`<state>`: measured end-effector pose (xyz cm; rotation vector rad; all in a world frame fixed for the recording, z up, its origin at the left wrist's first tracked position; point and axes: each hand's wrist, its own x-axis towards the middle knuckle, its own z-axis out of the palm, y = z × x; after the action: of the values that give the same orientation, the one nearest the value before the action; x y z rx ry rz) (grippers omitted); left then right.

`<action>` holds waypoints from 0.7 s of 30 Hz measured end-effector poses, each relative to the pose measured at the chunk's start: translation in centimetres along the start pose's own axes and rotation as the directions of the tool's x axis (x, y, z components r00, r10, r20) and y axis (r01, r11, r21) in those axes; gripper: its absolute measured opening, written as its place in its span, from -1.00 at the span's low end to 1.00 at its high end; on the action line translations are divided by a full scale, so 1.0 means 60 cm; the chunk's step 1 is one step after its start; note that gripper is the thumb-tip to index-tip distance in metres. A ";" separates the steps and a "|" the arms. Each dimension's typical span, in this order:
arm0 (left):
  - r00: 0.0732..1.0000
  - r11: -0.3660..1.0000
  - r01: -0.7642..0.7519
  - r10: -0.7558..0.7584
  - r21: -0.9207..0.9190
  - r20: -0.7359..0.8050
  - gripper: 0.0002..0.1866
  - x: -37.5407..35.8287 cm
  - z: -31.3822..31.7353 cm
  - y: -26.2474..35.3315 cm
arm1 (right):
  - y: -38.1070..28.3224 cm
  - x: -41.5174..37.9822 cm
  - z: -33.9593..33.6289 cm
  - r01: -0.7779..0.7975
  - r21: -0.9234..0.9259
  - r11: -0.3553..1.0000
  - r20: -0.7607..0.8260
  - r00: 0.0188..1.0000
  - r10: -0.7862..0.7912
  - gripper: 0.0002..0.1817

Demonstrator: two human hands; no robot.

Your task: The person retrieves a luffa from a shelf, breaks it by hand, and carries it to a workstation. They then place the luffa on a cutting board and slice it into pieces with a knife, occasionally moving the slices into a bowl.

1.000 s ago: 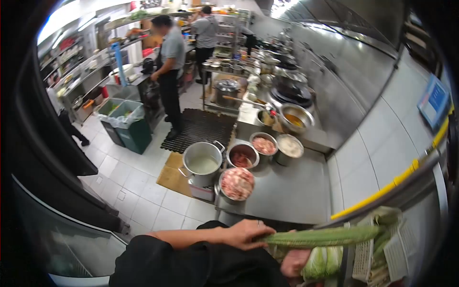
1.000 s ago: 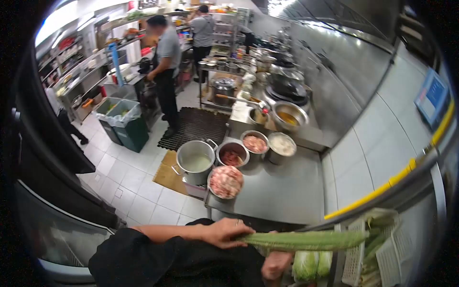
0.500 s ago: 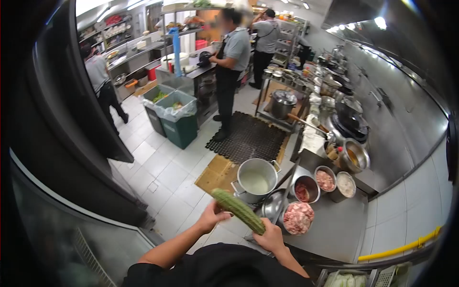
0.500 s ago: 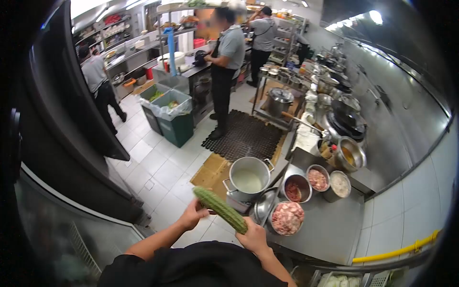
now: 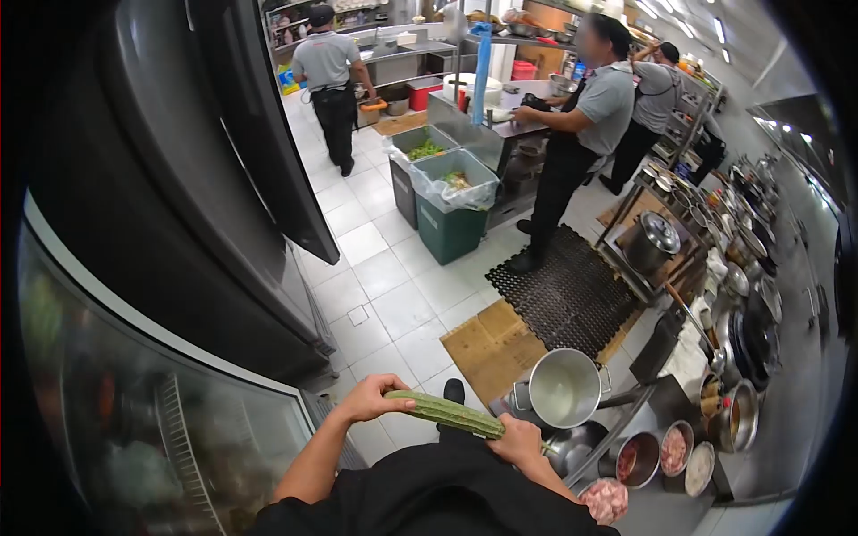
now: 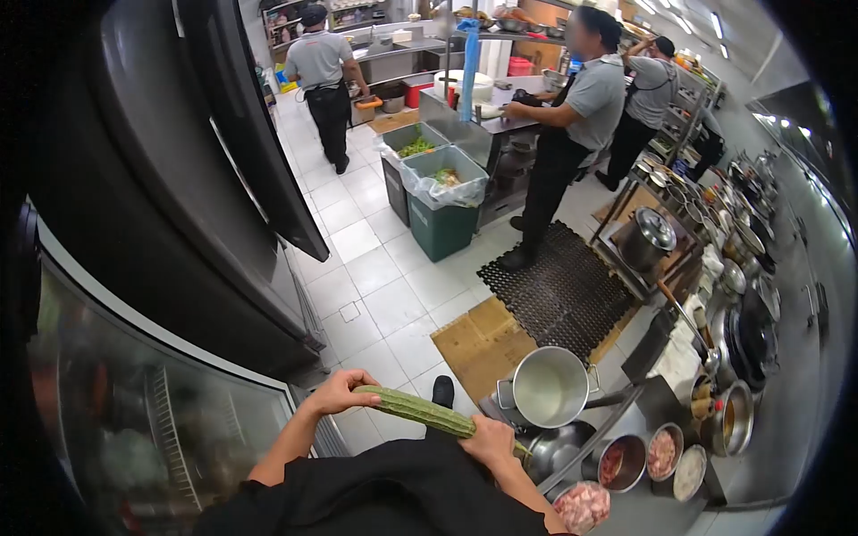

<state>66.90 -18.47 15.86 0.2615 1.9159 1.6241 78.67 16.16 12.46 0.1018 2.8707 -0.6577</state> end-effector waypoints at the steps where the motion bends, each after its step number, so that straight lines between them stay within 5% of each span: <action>1: 0.999 0.965 0.031 -0.027 0.261 -0.019 -0.43 0.023 -0.012 0.009 | 0.010 0.032 0.002 0.040 -0.016 0.999 -0.033 0.999 -0.040 -0.61; 4: 0.994 0.650 -0.025 -0.063 0.759 0.086 -0.29 0.097 -0.002 0.110 | 0.014 0.123 -0.026 0.120 -0.041 0.992 -0.096 0.988 -0.124 -0.64; 8: 0.985 0.385 -0.037 -0.143 0.922 0.099 -0.41 0.232 0.025 0.133 | 0.022 0.258 -0.076 0.190 -0.028 0.981 -0.141 0.971 -0.192 -0.64; 12: 0.998 0.430 0.016 -0.060 0.903 0.010 -0.56 0.302 -0.022 0.173 | 0.010 0.377 -0.139 0.268 -0.018 0.963 -0.096 0.959 -0.268 -0.64; 21: 0.913 0.688 0.038 0.271 0.725 -0.305 -0.58 0.379 -0.164 0.179 | -0.101 0.634 -0.249 0.586 0.120 0.802 -0.069 0.810 -0.582 -0.72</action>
<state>40.81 -12.43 19.40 0.4026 2.8646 0.9349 38.17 18.14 20.49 -0.7996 2.8666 -0.9563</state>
